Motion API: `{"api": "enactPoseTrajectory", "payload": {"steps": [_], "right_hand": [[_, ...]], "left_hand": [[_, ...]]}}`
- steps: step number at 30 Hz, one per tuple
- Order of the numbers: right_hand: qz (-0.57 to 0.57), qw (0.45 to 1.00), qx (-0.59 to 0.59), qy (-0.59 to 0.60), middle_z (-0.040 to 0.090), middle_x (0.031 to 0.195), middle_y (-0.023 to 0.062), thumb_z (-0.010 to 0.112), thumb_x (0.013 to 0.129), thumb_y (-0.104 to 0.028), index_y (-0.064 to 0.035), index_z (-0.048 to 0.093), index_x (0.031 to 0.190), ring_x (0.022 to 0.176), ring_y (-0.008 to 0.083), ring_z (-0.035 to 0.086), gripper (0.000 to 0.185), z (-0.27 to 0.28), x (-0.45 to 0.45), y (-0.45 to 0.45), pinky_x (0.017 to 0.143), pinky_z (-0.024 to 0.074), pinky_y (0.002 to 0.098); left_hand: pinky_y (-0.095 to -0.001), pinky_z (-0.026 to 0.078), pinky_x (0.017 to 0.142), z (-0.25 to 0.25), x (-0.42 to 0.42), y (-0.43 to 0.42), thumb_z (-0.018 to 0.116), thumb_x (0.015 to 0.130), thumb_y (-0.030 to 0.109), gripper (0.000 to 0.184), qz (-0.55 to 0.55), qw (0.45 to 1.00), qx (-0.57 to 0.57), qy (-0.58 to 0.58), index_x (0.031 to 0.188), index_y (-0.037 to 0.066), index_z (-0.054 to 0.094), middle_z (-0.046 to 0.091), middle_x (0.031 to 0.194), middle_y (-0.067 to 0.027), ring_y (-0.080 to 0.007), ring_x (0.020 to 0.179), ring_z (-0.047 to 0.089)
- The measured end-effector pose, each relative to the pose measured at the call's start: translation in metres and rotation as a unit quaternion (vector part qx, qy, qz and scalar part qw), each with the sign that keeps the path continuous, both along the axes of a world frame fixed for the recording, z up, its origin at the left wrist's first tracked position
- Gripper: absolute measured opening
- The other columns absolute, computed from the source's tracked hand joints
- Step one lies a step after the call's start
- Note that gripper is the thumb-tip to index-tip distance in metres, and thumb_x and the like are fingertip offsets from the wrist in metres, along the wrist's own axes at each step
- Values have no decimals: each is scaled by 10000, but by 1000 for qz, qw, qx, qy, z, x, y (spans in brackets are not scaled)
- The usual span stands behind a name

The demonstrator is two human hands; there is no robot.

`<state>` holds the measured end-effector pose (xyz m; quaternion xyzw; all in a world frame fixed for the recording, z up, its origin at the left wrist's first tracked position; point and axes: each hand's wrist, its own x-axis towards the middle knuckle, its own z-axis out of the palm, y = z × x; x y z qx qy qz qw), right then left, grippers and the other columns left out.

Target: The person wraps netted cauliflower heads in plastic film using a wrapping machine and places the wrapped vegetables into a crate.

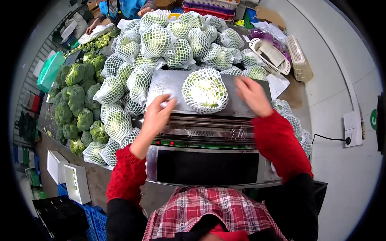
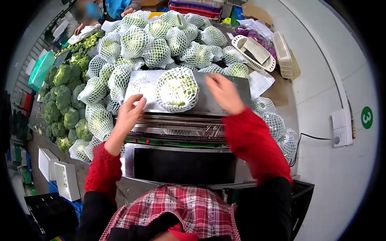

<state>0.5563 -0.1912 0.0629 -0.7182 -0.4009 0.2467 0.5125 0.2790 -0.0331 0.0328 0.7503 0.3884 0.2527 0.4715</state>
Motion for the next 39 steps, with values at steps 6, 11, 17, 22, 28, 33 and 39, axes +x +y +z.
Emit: {"api": "enactPoseTrajectory", "payload": {"steps": [6, 11, 17, 22, 28, 33, 39], "right_hand": [[60, 852, -398, -335, 587, 555, 190, 639, 793, -495, -11, 676, 607, 583, 387, 605, 520, -14, -29, -99, 551, 480, 436], [88, 970, -224, -28, 589, 578, 88, 600, 864, -266, 8, 626, 709, 534, 142, 547, 316, -32, -24, -106, 507, 428, 321], [14, 957, 160, 243, 458, 507, 64, 471, 909, -144, -76, 444, 600, 370, 113, 389, 317, 65, -37, -124, 338, 298, 226], [-49, 969, -21, -240, 547, 586, 117, 548, 840, -218, -22, 521, 712, 507, 245, 543, 235, -21, 68, 14, 487, 432, 387], [98, 859, 115, -489, 614, 1017, 129, 690, 707, -101, -39, 534, 1167, 927, 340, 605, 490, -60, 13, 27, 748, 487, 419], [204, 886, 70, -411, 613, 996, 117, 680, 694, -103, -68, 556, 1150, 931, 337, 587, 474, -14, 8, 22, 778, 479, 421], [329, 941, -45, -64, 661, 999, 138, 751, 760, -351, -47, 619, 1101, 857, 291, 641, 475, 27, -86, -86, 778, 498, 358]], "left_hand": [[-423, 496, 568, -7, -59, -3, 674, 752, 516, 510, -15, 872, 301, 386, 605, 28, 666, 624, 615, -186, -344, 593, 637], [-388, 463, 551, -12, -51, -9, 641, 801, 258, 296, -101, 966, 119, 208, 675, -10, 651, 586, 583, -165, -266, 546, 581], [-263, 357, 460, 115, -62, 2, 603, 853, 92, 185, -48, 994, -59, -81, 698, 8, 548, 435, 527, 5, -69, 519, 445], [-312, 423, 476, 37, 67, 93, 571, 838, 67, 54, -2, 814, 562, 150, 786, 54, 575, 574, 649, -44, -159, 546, 557], [-442, 428, 1016, -1, 66, 58, 555, 774, 60, 463, -308, 763, 567, -30, 1228, -5, 489, 492, 1325, -230, -377, 1201, 522], [-405, 513, 829, 12, 57, 56, 698, 659, 160, 583, -316, 827, 461, -57, 1192, 6, 522, 586, 1195, -185, -369, 977, 611], [-349, 526, 712, 35, -50, -47, 836, 600, 283, 469, -366, 922, 109, -60, 931, -2, 666, 695, 899, -125, -260, 771, 669]]}}
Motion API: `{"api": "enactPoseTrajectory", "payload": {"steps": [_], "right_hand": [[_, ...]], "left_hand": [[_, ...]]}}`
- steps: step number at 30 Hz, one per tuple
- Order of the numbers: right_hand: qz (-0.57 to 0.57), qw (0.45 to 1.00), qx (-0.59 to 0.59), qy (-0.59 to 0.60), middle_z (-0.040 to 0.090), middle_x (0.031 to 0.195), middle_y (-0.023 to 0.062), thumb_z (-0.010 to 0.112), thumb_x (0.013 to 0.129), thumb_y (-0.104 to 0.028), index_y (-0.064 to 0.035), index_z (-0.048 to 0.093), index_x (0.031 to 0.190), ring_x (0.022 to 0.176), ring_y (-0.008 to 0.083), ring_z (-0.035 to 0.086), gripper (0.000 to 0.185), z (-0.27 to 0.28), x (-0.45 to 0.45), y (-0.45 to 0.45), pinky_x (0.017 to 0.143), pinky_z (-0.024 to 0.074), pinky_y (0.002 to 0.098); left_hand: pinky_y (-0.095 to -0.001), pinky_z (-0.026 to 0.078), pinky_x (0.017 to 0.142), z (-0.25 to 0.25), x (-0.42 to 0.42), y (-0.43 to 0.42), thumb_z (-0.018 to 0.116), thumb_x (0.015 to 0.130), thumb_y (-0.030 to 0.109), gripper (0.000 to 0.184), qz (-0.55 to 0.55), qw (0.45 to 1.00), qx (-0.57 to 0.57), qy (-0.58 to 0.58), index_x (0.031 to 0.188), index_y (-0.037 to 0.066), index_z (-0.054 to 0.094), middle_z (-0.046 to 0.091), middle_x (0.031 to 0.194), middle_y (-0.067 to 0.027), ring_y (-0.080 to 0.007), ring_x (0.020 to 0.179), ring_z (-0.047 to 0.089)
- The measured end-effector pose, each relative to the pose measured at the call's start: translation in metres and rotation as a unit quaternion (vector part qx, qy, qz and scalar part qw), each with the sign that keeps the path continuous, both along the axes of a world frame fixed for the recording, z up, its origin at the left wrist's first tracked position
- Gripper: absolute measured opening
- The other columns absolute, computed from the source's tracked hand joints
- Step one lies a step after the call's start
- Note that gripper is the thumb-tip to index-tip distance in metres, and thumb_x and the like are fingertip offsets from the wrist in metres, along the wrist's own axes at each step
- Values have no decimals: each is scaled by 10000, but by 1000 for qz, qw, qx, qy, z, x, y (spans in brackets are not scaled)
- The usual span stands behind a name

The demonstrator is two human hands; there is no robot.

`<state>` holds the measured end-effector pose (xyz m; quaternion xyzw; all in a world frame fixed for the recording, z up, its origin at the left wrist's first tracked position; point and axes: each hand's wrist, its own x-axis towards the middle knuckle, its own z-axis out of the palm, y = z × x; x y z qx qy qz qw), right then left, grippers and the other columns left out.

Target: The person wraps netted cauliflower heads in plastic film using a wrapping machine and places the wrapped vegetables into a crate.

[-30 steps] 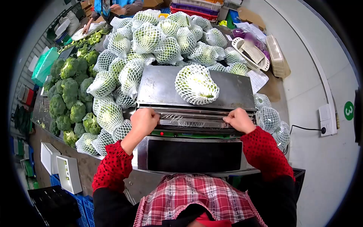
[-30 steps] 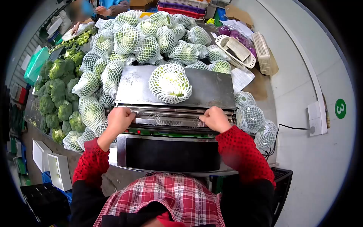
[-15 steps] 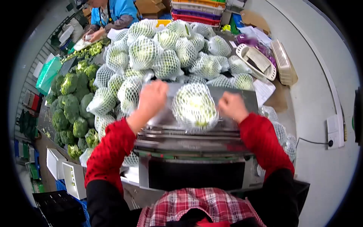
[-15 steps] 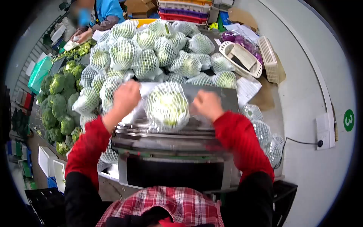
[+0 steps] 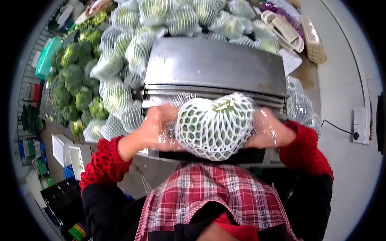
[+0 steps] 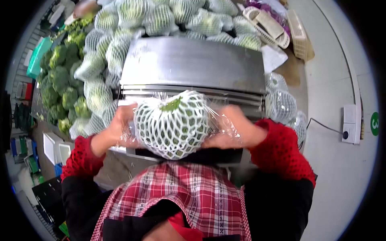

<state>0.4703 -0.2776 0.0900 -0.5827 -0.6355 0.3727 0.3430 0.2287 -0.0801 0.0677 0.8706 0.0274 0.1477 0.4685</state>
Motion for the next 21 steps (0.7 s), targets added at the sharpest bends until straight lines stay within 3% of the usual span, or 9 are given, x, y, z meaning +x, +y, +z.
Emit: {"api": "enactPoseTrajectory", "payload": {"steps": [3, 5, 6, 7, 9, 13, 15, 19, 21], "right_hand": [[-30, 947, -297, 115, 689, 962, 208, 663, 866, -418, 60, 558, 1152, 882, 252, 680, 567, -47, -37, -60, 756, 531, 333], [-145, 801, -381, 437, 673, 949, 257, 538, 951, -403, 81, 504, 1214, 883, 295, 683, 552, -59, -46, -85, 736, 549, 395], [-190, 775, -342, 496, 656, 973, 289, 376, 1007, -442, 81, 447, 1274, 907, 323, 677, 591, -70, -53, -98, 757, 551, 422], [-228, 742, -312, 548, 645, 1009, 296, 263, 1005, -521, 79, 387, 1325, 916, 332, 671, 691, -70, -60, -110, 782, 539, 408], [-250, 679, -204, 659, 644, 1002, 284, 203, 993, -563, 59, 373, 1347, 901, 324, 666, 735, -65, -77, -122, 800, 523, 403], [-406, 885, -111, 198, 575, 644, 68, 375, 1024, -253, 7, 587, 935, 452, 101, 514, 347, -56, -108, -107, 406, 374, 220], [-491, 831, -141, 219, 446, 481, -16, 435, 1016, -253, -41, 533, 773, 397, 43, 389, 337, -51, -98, -112, 385, 292, 204], [-463, 786, -316, 262, 460, 513, -8, 467, 1004, -272, -48, 557, 714, 435, 72, 412, 377, -113, -123, -185, 416, 317, 252], [-405, 874, -260, 62, 600, 616, 110, 527, 945, -209, 9, 622, 749, 573, 245, 562, 308, -192, -154, -198, 572, 439, 404]], "left_hand": [[-294, 500, 683, -38, -61, -54, 816, 704, 369, 509, 41, 920, -291, 262, 948, -51, 663, 704, 863, -109, -147, 752, 644], [-281, 492, 685, -78, -91, -59, 703, 813, 432, 535, 55, 862, -454, 217, 1022, -58, 651, 700, 894, -138, -186, 768, 662], [-284, 477, 701, -69, -97, -66, 546, 913, 462, 573, 94, 846, -473, 228, 1116, -70, 612, 693, 940, -173, -231, 852, 667], [-304, 483, 739, -53, -104, -71, 476, 950, 422, 568, 111, 694, -697, 142, 1169, -93, 572, 685, 984, -194, -258, 959, 651], [-435, 497, 810, -65, -119, -93, 316, 977, 381, 607, 153, 723, -668, 88, 1163, -161, 517, 634, 1078, -259, -382, 1001, 625], [-311, 482, 510, -65, -127, -126, 510, 969, 300, 342, 392, 759, -515, 72, 872, -24, 562, 640, 733, -152, -200, 594, 609], [-266, 345, 348, -36, -143, -133, 477, 995, 322, 398, 499, 711, -488, 87, 703, 53, 499, 535, 527, -74, -128, 377, 443], [-312, 304, 344, -88, -188, -142, 532, 960, 327, 370, 519, 585, -577, 235, 658, 120, 483, 397, 470, -7, -113, 362, 374], [-318, 380, 415, -169, -172, -149, 594, 901, 273, 290, 406, 676, -508, 347, 678, 102, 519, 428, 520, -11, -121, 426, 410]]}}
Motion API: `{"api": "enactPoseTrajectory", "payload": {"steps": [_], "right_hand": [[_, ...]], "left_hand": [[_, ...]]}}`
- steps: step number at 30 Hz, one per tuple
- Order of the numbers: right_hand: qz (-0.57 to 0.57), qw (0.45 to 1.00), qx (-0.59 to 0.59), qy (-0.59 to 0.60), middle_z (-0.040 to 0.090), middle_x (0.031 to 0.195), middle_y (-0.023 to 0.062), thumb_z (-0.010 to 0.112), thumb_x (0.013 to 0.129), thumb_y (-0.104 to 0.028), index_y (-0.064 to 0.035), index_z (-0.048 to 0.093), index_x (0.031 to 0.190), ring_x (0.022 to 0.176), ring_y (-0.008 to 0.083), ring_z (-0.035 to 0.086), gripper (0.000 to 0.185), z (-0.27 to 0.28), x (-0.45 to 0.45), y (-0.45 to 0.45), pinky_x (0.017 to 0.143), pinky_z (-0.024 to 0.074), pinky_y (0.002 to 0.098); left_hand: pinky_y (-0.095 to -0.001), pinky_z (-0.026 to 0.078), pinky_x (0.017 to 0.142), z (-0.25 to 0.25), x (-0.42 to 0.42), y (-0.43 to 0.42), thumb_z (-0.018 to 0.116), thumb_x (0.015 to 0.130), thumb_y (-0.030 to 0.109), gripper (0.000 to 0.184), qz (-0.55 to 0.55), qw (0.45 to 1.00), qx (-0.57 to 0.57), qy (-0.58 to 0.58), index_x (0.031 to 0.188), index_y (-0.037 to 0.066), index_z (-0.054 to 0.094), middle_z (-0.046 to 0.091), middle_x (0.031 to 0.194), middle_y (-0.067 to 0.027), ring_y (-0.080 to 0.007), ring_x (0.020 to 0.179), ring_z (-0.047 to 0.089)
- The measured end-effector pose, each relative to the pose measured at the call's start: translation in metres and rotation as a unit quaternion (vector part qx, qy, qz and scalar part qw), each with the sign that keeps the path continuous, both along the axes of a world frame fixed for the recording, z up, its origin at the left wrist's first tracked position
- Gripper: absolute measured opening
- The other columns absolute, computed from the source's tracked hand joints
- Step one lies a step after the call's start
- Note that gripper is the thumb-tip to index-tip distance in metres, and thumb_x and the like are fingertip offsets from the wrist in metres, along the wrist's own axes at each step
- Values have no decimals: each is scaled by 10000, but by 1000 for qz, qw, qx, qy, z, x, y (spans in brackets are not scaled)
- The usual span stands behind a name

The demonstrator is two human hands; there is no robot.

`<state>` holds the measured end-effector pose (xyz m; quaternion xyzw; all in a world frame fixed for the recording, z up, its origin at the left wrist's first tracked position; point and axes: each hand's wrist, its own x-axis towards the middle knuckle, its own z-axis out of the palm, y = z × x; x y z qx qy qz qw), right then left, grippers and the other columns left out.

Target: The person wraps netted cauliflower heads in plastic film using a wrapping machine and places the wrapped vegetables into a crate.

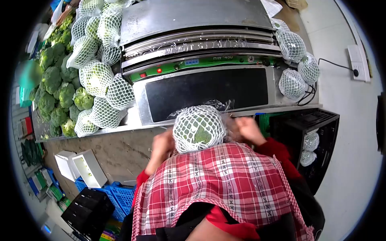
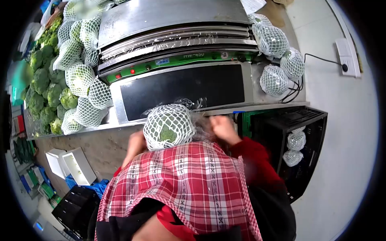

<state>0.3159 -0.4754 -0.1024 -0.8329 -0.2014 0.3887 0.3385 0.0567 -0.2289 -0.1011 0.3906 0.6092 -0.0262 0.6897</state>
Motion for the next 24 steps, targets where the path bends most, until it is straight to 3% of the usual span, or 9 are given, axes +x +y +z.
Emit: {"api": "enactPoseTrajectory", "payload": {"steps": [4, 7, 10, 13, 15, 18, 20, 22, 24], "right_hand": [[3, 982, 73, 172, 647, 957, 132, 587, 866, -105, -5, 626, 932, 847, 219, 625, 125, -11, -47, 60, 677, 501, 330], [-60, 902, 272, 331, 625, 957, 58, 575, 908, -128, -20, 599, 995, 895, 135, 603, 141, 36, -52, 101, 698, 489, 277], [-64, 752, 449, 477, 606, 916, 16, 585, 927, -169, -27, 588, 1010, 884, 96, 579, 165, 77, -56, 123, 737, 481, 257], [85, 753, 500, 419, 623, 1018, 12, 611, 924, -223, -35, 591, 1141, 951, 69, 556, 288, 126, -44, 138, 769, 461, 245], [150, 719, 465, 495, 628, 1080, 13, 622, 921, -235, -42, 583, 1217, 989, 64, 547, 355, 147, -44, 136, 802, 456, 253], [167, 670, 399, 603, 609, 1156, 35, 612, 925, -233, -38, 548, 1269, 1046, 86, 542, 400, 154, -40, 136, 863, 447, 275], [176, 700, 424, 547, 590, 1204, 53, 599, 931, -238, -31, 522, 1289, 1088, 106, 538, 421, 144, -31, 131, 902, 438, 284], [199, 748, 451, 446, 571, 1253, 72, 587, 937, -243, -25, 496, 1309, 1129, 126, 534, 441, 133, -24, 116, 940, 429, 293], [179, 792, 430, 396, 552, 1301, 91, 575, 943, -249, -18, 470, 1329, 1170, 146, 530, 462, 118, -20, 92, 979, 420, 302]], "left_hand": [[-307, 412, 464, -93, 41, -36, 681, 814, 252, 241, -179, 963, 169, -114, 707, 81, 547, 495, 591, -47, -136, 486, 467], [-298, 436, 501, -27, 82, -34, 747, 748, 236, 247, -213, 893, 333, -217, 728, 66, 568, 544, 643, -74, -148, 532, 510], [-290, 460, 537, 96, 126, -26, 812, 683, 220, 288, -173, 710, 578, -364, 750, 50, 589, 594, 696, -101, -159, 578, 552], [-282, 485, 574, 185, 148, -20, 878, 617, 204, 352, -53, 587, 657, -469, 771, 35, 610, 643, 749, -128, -171, 623, 595], [-272, 460, 494, 212, 146, 24, 851, 679, 239, 392, -303, 383, 692, -532, 861, 11, 590, 628, 771, -132, -162, 581, 589], [-302, 479, 503, 222, 156, 18, 806, 748, 274, 381, -171, 685, 135, -695, 907, 2, 593, 648, 857, -146, -195, 641, 628], [-464, 466, 911, 209, 190, 10, 648, 855, 433, 503, -199, 605, 278, -719, 1066, -16, 571, 595, 1124, -229, -335, 1056, 581], [-471, 365, 1041, 203, 186, 15, 504, 881, 593, 722, -541, 542, -32, -642, 1233, -37, 511, 516, 1276, -267, -341, 1203, 502], [-450, 345, 1071, 179, 146, 0, 429, 866, 667, 863, -370, 725, -201, -545, 1337, -56, 433, 435, 1376, -271, -328, 1255, 470]]}}
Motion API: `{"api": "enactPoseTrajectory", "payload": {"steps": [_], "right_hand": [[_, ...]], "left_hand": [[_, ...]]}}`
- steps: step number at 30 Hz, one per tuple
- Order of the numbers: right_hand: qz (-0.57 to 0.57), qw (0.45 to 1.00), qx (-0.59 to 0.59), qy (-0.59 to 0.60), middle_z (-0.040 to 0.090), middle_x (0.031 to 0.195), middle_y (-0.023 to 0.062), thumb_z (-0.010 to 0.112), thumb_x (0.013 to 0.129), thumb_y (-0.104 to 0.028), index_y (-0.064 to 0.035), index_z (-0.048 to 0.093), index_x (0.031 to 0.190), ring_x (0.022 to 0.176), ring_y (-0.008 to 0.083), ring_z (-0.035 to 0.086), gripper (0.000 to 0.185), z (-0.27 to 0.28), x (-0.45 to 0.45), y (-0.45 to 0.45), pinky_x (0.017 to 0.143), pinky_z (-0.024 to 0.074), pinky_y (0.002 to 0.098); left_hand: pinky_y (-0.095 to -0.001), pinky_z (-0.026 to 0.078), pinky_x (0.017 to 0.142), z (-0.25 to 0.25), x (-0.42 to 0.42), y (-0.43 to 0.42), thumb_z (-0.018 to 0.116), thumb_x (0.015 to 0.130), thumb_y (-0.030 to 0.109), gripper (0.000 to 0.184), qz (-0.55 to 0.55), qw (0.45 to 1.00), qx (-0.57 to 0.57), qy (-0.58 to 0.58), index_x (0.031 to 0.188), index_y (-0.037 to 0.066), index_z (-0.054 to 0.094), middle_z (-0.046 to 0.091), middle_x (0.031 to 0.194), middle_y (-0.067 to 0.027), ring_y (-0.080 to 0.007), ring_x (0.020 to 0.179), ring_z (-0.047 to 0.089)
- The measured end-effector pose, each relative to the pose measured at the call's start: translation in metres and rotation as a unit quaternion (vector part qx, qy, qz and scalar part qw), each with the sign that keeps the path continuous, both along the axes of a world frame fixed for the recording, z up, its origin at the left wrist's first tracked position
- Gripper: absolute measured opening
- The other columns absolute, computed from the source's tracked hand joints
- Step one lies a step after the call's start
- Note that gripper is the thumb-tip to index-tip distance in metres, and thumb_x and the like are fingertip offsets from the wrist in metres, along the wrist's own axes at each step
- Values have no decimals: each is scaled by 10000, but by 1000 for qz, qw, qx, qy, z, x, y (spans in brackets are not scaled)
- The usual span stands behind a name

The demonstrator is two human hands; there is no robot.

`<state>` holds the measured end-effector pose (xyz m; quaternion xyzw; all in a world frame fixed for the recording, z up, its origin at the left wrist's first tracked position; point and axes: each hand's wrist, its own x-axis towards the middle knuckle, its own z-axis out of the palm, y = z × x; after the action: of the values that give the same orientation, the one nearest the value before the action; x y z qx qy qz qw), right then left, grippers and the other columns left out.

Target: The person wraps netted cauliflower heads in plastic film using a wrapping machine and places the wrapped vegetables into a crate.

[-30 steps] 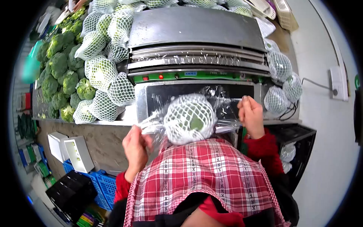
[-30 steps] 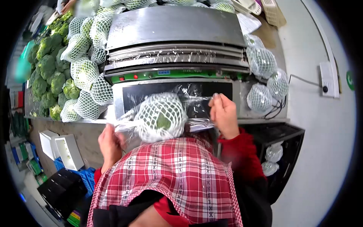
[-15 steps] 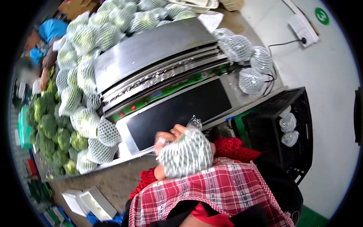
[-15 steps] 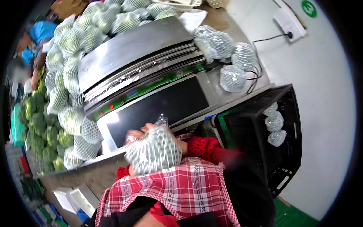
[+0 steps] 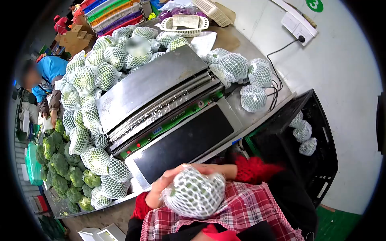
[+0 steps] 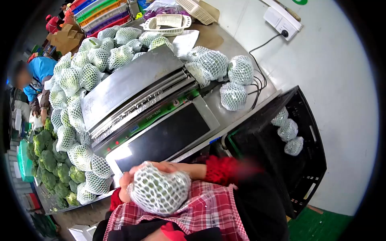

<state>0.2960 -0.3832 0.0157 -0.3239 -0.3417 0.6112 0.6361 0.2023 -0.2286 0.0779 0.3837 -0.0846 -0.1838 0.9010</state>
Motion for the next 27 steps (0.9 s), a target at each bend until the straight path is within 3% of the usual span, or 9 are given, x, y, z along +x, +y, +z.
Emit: {"api": "enactPoseTrajectory", "payload": {"steps": [4, 5, 10, 13, 16, 22, 24, 26, 27], "right_hand": [[-243, 940, -22, 238, 438, 1391, 154, 620, 918, -273, -37, 315, 1432, 1308, 219, 404, 643, 23, 13, -46, 1093, 302, 389], [-292, 922, -18, -253, 365, 1444, 160, 557, 935, -381, -17, 295, 1438, 1364, 247, 325, 673, 23, 19, -49, 1104, 294, 391], [-431, 878, -2, 207, 493, 1338, 174, 449, 913, -459, 33, 380, 1376, 1221, 282, 503, 679, -9, 63, -53, 1040, 404, 395], [-543, 836, 15, 78, 534, 1287, 181, 445, 919, -374, 40, 466, 1318, 1156, 271, 542, 575, -39, 139, -91, 984, 455, 380], [-737, 655, -112, -121, 560, 1255, 177, 523, 908, -265, 58, 528, 1260, 1116, 259, 558, 477, -29, 178, -120, 949, 460, 362], [-570, 338, -472, -581, 512, 1295, 220, 702, 810, -267, 27, 555, 1232, 1185, 390, 466, 535, -78, 205, -100, 1000, 353, 493], [-578, 280, -434, -632, 493, 1301, 244, 705, 806, -219, 46, 540, 1223, 1193, 404, 461, 521, -96, 216, -100, 1012, 354, 487], [-632, 313, -269, -656, 467, 1329, 227, 660, 819, -44, 67, 485, 1263, 1229, 369, 457, 490, -34, 238, -48, 1001, 400, 433], [-640, 440, -224, -588, 475, 1331, 212, 634, 830, -16, 62, 480, 1268, 1226, 334, 472, 471, 2, 244, -7, 970, 427, 398]], "left_hand": [[-406, 316, 1105, 14, -4, -27, 460, 901, 601, 824, 220, 961, 23, 166, 1387, -60, 376, 351, 1464, -209, -299, 1322, 403], [-387, 318, 1095, -2, 7, -28, 437, 956, 501, 716, 235, 953, 116, 149, 1396, -60, 365, 358, 1470, -175, -278, 1318, 407], [-584, 253, 1061, -15, 92, -52, 556, 878, 500, 708, 398, 690, 449, -405, 1368, 4, 430, 372, 1445, -246, -454, 1333, 338], [-549, 323, 1036, -22, 122, -26, 539, 864, 546, 668, 291, 608, 569, -471, 1284, 27, 518, 444, 1400, -212, -413, 1304, 400], [-445, 433, 974, -16, 158, 67, 741, 744, 232, 573, 453, 550, 611, -345, 1231, 12, 534, 557, 1260, -194, -380, 1159, 542], [-444, 328, 1064, -9, 207, 336, 745, 711, 413, 884, 623, 196, 757, 23, 1374, -23, 358, 416, 1391, -249, -401, 1281, 389], [-420, 343, 1061, -18, 211, 408, 755, 693, 473, 937, 634, 188, 743, 101, 1378, -25, 355, 443, 1364, -265, -394, 1261, 428], [-386, 377, 1030, -28, 209, 464, 750, 684, 533, 961, 724, 403, 533, 171, 1368, -32, 381, 474, 1332, -282, -373, 1227, 482], [-386, 377, 1030, -37, 208, 475, 750, 684, 533, 961, 722, 404, 534, 173, 1368, -32, 381, 474, 1332, -282, -373, 1227, 482]]}}
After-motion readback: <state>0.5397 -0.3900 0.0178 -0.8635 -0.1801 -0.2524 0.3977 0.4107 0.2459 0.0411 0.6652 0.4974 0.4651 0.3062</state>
